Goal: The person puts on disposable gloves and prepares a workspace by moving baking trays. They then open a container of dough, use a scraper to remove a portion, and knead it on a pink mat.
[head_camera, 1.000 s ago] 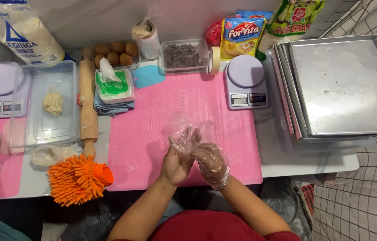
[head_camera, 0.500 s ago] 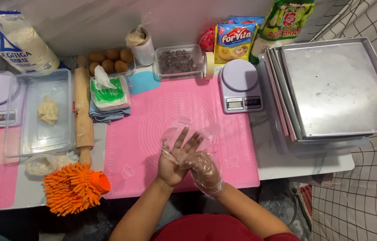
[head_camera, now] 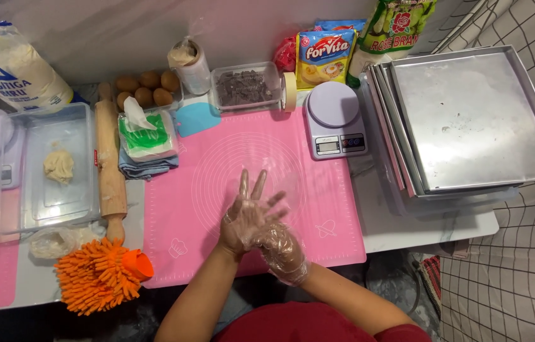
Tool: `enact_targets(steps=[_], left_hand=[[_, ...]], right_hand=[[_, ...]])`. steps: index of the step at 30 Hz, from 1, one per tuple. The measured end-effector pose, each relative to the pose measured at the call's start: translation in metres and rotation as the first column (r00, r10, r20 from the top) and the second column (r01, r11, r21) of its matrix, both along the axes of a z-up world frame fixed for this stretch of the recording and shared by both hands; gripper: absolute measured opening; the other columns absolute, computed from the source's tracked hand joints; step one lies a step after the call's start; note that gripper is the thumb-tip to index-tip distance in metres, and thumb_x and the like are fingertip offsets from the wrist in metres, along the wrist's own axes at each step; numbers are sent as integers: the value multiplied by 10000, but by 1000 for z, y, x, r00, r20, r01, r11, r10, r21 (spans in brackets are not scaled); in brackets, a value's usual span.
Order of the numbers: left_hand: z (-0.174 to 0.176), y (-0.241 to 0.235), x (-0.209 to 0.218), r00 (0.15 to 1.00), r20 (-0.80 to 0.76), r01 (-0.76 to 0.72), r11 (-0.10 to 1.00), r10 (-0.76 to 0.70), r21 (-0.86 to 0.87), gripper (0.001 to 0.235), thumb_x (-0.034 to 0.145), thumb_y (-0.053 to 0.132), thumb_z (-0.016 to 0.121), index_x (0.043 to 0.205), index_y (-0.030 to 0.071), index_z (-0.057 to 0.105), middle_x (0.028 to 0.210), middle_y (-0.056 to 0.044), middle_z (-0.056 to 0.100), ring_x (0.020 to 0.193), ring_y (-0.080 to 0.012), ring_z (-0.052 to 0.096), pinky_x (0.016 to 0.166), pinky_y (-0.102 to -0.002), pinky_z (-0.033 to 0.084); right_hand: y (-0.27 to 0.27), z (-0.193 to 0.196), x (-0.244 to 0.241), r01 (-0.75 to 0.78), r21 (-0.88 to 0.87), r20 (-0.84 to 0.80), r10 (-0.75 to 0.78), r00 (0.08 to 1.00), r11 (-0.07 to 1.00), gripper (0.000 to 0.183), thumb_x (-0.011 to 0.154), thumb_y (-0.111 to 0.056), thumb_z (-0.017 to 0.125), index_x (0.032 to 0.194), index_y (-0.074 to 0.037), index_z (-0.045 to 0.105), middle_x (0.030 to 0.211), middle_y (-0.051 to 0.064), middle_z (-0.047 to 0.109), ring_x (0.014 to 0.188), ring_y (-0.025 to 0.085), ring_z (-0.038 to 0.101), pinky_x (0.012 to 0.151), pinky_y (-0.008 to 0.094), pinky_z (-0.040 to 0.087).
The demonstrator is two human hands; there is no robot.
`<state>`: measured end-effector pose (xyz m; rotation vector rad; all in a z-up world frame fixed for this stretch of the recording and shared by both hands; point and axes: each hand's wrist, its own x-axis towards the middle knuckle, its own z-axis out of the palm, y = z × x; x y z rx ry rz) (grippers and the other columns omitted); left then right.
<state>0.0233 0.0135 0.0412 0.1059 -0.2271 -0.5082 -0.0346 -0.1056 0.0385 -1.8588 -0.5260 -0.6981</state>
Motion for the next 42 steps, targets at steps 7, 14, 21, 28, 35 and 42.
enact_targets(steps=[7, 14, 21, 28, 35, 42], left_hand=[[-23, -4, 16, 993, 99, 85, 951, -58, -297, 1010, 828, 801, 580, 1591, 539, -27, 1725, -18, -138, 1521, -549, -37, 1126, -811, 147], [16, -8, 8, 973, 28, -229, 973, 229, 4, 991, 955, 587, 698, 1621, 464, -26, 1741, -2, -83, 1577, -442, -28, 1134, -790, 203], [8, 0, 10, 970, 68, -244, 939, 235, 242, 844, 923, 790, 351, 1630, 421, 74, 1741, -40, 17, 1572, -412, 77, 1175, -707, 134], [8, -10, -3, 814, 317, -558, 501, 488, 661, 964, 902, 804, 380, 1633, 328, -31, 1754, -47, -13, 1613, -331, -15, 1225, -629, 29], [36, 6, 6, 891, -125, -316, 795, 436, 518, 934, 827, 802, 327, 1627, 355, 149, 1714, -78, 196, 1557, -360, 215, 1224, -563, 139], [3, 31, 1, 896, -154, -335, 861, 417, 382, 867, 905, 745, 321, 1581, 205, 381, 1627, -203, 379, 1424, -416, 445, 1199, -562, 311]], right_hand=[[3, 21, -8, -202, 312, -231, 280, 932, 928, 86, 869, 45, 744, 952, 48, 767, 922, 203, 704, 873, 311, 703, 764, 407, 589], [6, 57, -9, -429, 96, -97, 437, 894, 898, 281, 943, 157, 491, 1000, -66, 652, 969, 62, 699, 907, 206, 694, 881, 347, 571], [5, 16, -12, -583, 297, -122, 635, 763, 757, 252, 1010, 108, 565, 1239, 10, 604, 1133, 155, 668, 1036, 232, 691, 896, 302, 627], [7, 21, -4, -193, -146, 58, 203, 978, 970, 395, 910, -190, 754, 1233, -49, 576, 1161, 84, 629, 1046, 252, 634, 918, 375, 588], [17, -59, -31, 236, 966, -90, 994, -69, 104, 256, 964, 42, 648, 1178, 175, 600, 1148, 306, 654, 1128, 431, 663, 1051, 574, 557], [-99, 36, -15, -49, 383, -305, 177, 936, 923, 377, 776, -218, 864, 969, 36, 663, 946, 205, 693, 977, 374, 692, 905, 472, 532]])
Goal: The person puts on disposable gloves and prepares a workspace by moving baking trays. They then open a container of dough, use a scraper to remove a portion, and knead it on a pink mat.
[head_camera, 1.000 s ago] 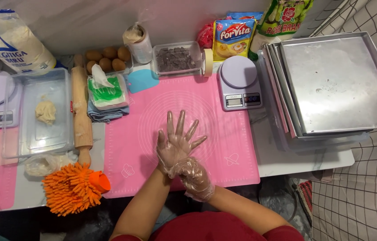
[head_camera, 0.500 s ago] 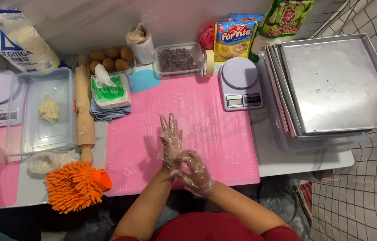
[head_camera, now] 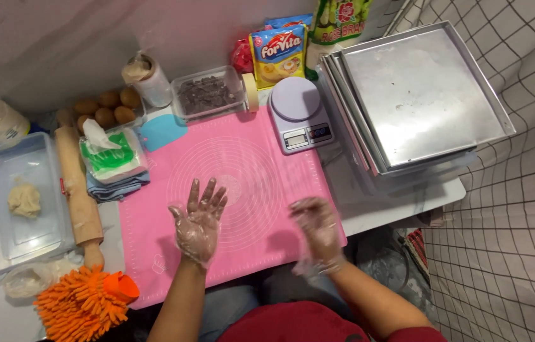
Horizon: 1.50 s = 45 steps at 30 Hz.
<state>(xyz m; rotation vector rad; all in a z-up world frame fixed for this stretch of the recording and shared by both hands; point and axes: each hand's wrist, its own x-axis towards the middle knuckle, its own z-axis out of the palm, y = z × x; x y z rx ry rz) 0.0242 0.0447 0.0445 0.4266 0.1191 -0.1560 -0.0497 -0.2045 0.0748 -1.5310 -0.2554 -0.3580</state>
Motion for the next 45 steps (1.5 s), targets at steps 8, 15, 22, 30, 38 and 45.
enact_targets(steps=[8, 15, 22, 30, 38, 45], left_hand=[[2, 10, -38, 990, -141, 56, 980, -28, 193, 805, 923, 643, 392, 1510, 95, 450, 1550, -255, 471, 1356, -415, 501, 1167, -546, 370], [10, 12, -44, 984, -178, 48, 983, -16, 180, 850, 877, 636, 413, 1525, 86, 413, 1570, -254, 444, 1385, -421, 467, 1177, -554, 349], [3, 16, -46, 984, -174, 57, 984, -28, 167, 844, 863, 615, 474, 1514, 81, 418, 1575, -261, 435, 1378, -416, 469, 1163, -535, 365], [12, -3, -44, 989, -133, 88, 971, -60, 221, 819, 865, 587, 514, 1470, 38, 457, 1501, -262, 509, 1309, -402, 535, 1143, -509, 406], [1, -35, -32, 936, -20, 336, 872, -353, 355, 913, 884, 674, 460, 1589, 111, 323, 1550, -238, 471, 1335, -379, 543, 1140, -499, 390], [24, -80, -28, 853, 165, 416, 835, -496, 360, 1125, 816, 669, 682, 1662, 222, 90, 1616, -358, 232, 1419, -558, 362, 1170, -642, 287]], right_hand=[[-123, 73, 7, 354, 909, -407, 291, 866, 220, 524, 845, -547, 778, 545, -132, 672, 1421, 280, 592, 1035, 404, 718, 877, 520, 622], [-111, 108, 40, 606, 735, -634, -12, 774, 305, 803, 691, -402, 854, 1395, -324, 476, 1360, 244, 544, 1078, 383, 682, 922, 496, 624], [-95, 124, 58, 741, 659, -729, -134, 671, 129, 994, 713, -273, 855, 1548, -195, 321, 1519, 310, 249, 1116, 439, 653, 919, 522, 648], [-78, 124, 52, 740, 672, -739, -96, 667, -30, 503, 737, -13, 771, 1175, -13, 522, 1266, 275, 503, 955, 418, 685, 870, 448, 683], [-144, 3, 31, 166, 974, -224, 571, 789, 153, 395, 892, -189, 636, 1217, 34, 640, 1307, 252, 663, 884, 532, 722, 356, 840, 438], [-52, 85, -17, 550, 780, -596, 89, 798, 298, 265, 832, 15, 609, 1044, 167, 564, 1064, 380, 648, 938, 514, 706, 835, 648, 612]])
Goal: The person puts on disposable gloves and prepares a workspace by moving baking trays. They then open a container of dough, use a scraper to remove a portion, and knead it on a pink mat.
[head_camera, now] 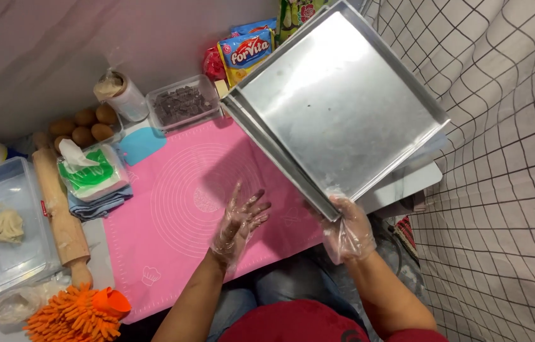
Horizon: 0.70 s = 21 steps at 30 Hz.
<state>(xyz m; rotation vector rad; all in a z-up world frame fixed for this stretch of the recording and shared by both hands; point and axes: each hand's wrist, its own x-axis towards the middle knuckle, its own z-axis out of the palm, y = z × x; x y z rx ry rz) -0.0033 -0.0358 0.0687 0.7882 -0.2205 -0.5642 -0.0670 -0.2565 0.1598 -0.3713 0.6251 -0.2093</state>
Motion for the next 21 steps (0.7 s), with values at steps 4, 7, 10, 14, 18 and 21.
enact_targets(steps=[4, 7, 10, 14, 18, 21], left_hand=[[15, -12, -3, 999, 19, -25, 973, 30, -231, 1058, 902, 424, 765, 1646, 298, 23, 1613, -281, 290, 1394, -488, 453, 1087, -637, 423], [-88, 17, 12, 933, 359, -50, 992, 4, 117, 1038, 911, 234, 759, 1637, 311, 22, 1636, -240, 259, 1395, -474, 435, 1067, -541, 459], [-143, 45, 4, 717, 691, -305, 850, -92, 429, 1042, 791, 251, 832, 1587, 255, 160, 1599, -197, 314, 1367, -421, 464, 1077, -400, 495], [-147, 55, -10, 390, 899, -750, 635, 198, 185, 1089, 541, 618, 913, 1391, 4, 621, 1339, -189, 688, 1229, -324, 660, 1104, -429, 502], [-183, 62, -14, 416, 848, -795, 584, 327, 165, 791, 604, 368, 980, 1261, 23, 708, 1194, -214, 747, 1101, -340, 723, 1051, -450, 538], [-166, 60, -28, 648, 363, -724, 689, 669, 22, 600, 638, 17, 832, 1208, -80, 672, 1269, -370, 650, 1049, -429, 711, 1112, -504, 507]], right_hand=[[15, -43, -21, -64, -95, -153, 48, 987, 993, 173, 806, 69, 637, 956, 140, 593, 941, 284, 647, 779, 435, 697, 641, 529, 565], [35, -24, -27, -274, -146, -215, 240, 947, 950, 82, 820, 31, 691, 817, 75, 621, 681, 197, 659, 529, 306, 698, 371, 340, 520], [44, -56, -32, -406, -116, -258, 367, 894, 906, 115, 806, -14, 721, 818, 45, 623, 655, 214, 664, 526, 318, 703, 341, 330, 520], [45, -111, -30, -479, -111, -247, 443, 862, 871, 234, 793, -16, 753, 981, 28, 620, 657, 171, 607, 498, 273, 652, 333, 300, 482], [37, -111, -27, -551, -259, -237, 501, 832, 793, 230, 837, -79, 725, 1010, 11, 603, 636, 192, 594, 482, 269, 633, 342, 315, 495], [24, -90, -18, -618, -470, -242, 581, 777, 630, 243, 903, -174, 683, 1053, -14, 577, 605, 223, 573, 459, 262, 605, 356, 337, 515]])
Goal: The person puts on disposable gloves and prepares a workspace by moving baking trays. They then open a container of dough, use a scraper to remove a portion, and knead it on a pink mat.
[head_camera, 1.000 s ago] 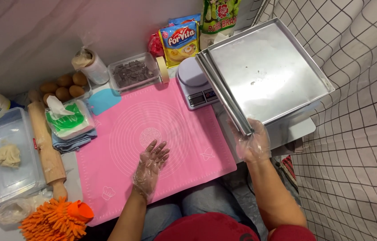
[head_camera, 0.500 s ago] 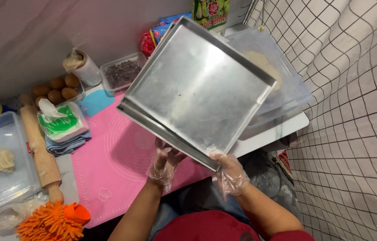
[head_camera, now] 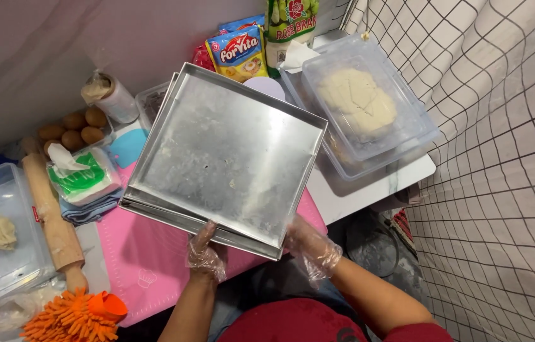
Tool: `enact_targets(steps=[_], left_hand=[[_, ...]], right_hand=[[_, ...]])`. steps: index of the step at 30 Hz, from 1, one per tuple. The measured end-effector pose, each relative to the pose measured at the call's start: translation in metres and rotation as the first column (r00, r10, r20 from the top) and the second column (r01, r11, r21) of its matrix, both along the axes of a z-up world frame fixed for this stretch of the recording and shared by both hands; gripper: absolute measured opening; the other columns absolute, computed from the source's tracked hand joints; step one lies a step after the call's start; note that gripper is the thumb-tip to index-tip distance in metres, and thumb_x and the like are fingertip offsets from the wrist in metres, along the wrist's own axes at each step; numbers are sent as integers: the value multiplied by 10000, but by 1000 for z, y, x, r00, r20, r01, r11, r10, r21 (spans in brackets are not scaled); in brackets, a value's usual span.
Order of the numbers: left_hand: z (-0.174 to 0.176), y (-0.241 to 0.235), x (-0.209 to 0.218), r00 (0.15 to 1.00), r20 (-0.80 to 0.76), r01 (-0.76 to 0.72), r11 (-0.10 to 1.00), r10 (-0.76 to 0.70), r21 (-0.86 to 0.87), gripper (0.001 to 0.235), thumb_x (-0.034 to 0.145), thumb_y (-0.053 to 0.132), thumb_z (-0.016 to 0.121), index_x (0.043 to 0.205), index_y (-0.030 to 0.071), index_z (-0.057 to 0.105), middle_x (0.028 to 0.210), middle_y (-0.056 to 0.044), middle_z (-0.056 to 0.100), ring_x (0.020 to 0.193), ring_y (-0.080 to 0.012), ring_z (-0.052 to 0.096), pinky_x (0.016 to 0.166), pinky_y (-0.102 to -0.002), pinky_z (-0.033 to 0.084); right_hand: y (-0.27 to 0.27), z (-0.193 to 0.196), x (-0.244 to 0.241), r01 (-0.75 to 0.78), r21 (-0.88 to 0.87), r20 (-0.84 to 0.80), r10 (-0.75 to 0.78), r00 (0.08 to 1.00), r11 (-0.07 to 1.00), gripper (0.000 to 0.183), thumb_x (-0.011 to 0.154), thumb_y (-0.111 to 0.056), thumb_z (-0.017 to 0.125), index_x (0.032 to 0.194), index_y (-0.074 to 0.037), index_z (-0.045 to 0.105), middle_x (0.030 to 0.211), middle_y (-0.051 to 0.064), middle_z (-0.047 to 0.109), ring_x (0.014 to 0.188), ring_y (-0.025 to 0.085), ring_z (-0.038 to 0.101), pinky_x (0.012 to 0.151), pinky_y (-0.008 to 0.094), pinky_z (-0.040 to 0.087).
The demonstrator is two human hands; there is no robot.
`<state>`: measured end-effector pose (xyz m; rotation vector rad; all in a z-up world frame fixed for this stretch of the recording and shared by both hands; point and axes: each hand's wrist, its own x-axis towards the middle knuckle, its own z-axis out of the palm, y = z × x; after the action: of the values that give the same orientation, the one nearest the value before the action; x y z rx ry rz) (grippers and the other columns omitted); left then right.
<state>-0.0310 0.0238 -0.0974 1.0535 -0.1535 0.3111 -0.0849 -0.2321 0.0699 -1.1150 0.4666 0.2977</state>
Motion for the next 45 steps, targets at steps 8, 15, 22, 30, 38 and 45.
enact_targets(steps=[8, 15, 22, 30, 38, 45], left_hand=[[19, 42, 20, 855, 510, -224, 822, -92, 523, 561, 898, 135, 777, 1397, 19, 549, 1417, -110, 614, 1357, -229, 601, 1180, -342, 531], [-1, 65, 25, 772, 577, -2, 908, -265, 419, 1036, 788, 743, 709, 1472, -1, 481, 1498, -142, 544, 1416, -280, 548, 1202, -405, 506], [-10, 68, 34, 689, 657, 29, 918, -305, 396, 1075, 801, 746, 691, 1499, -28, 431, 1507, -163, 532, 1407, -290, 553, 1176, -407, 520], [-14, 66, 33, 760, 604, -28, 916, -240, 400, 916, 894, 701, 653, 1441, -16, 495, 1437, -142, 594, 1355, -267, 604, 1118, -402, 580], [10, 54, 48, 650, 737, -124, 932, -183, 340, 1042, 803, 788, 627, 1403, -56, 509, 1398, -181, 610, 1315, -305, 627, 1082, -437, 600], [-7, 43, 89, 469, 806, -10, 911, -360, 413, 1166, 795, 812, 608, 1550, -21, 300, 1512, -248, 467, 1395, -371, 528, 1129, -472, 544]], right_hand=[[-78, 124, 22, 680, -64, -92, -682, 725, 731, 483, 960, -547, 501, 1129, -99, 566, 1054, 210, 647, 799, 327, 610, 766, 629, 576], [-170, 63, 47, 648, -94, -73, -654, 753, 756, 491, 1019, -350, 544, 1352, 8, 502, 1273, 240, 653, 1103, 384, 696, 960, 475, 586], [-194, 46, 64, 679, -199, -16, -695, 719, 707, 116, 905, -168, 791, 902, -102, 696, 794, 77, 686, 726, 238, 698, 600, 320, 570], [-210, 41, 52, 804, -269, -15, -837, 547, 530, 66, 808, -97, 755, 777, -147, 725, 806, -7, 598, 733, 154, 591, 520, 374, 572], [-203, 74, 6, 827, 318, -269, -792, 549, 465, 500, 756, 38, 536, 1232, -105, 592, 1321, 212, 678, 1119, 376, 731, 487, 59, 610], [-188, 102, -18, 823, 176, -94, -824, 559, 539, 637, 666, -76, 477, 1250, -284, 623, 1301, -33, 692, 1248, 245, 631, 1088, 471, 544]])
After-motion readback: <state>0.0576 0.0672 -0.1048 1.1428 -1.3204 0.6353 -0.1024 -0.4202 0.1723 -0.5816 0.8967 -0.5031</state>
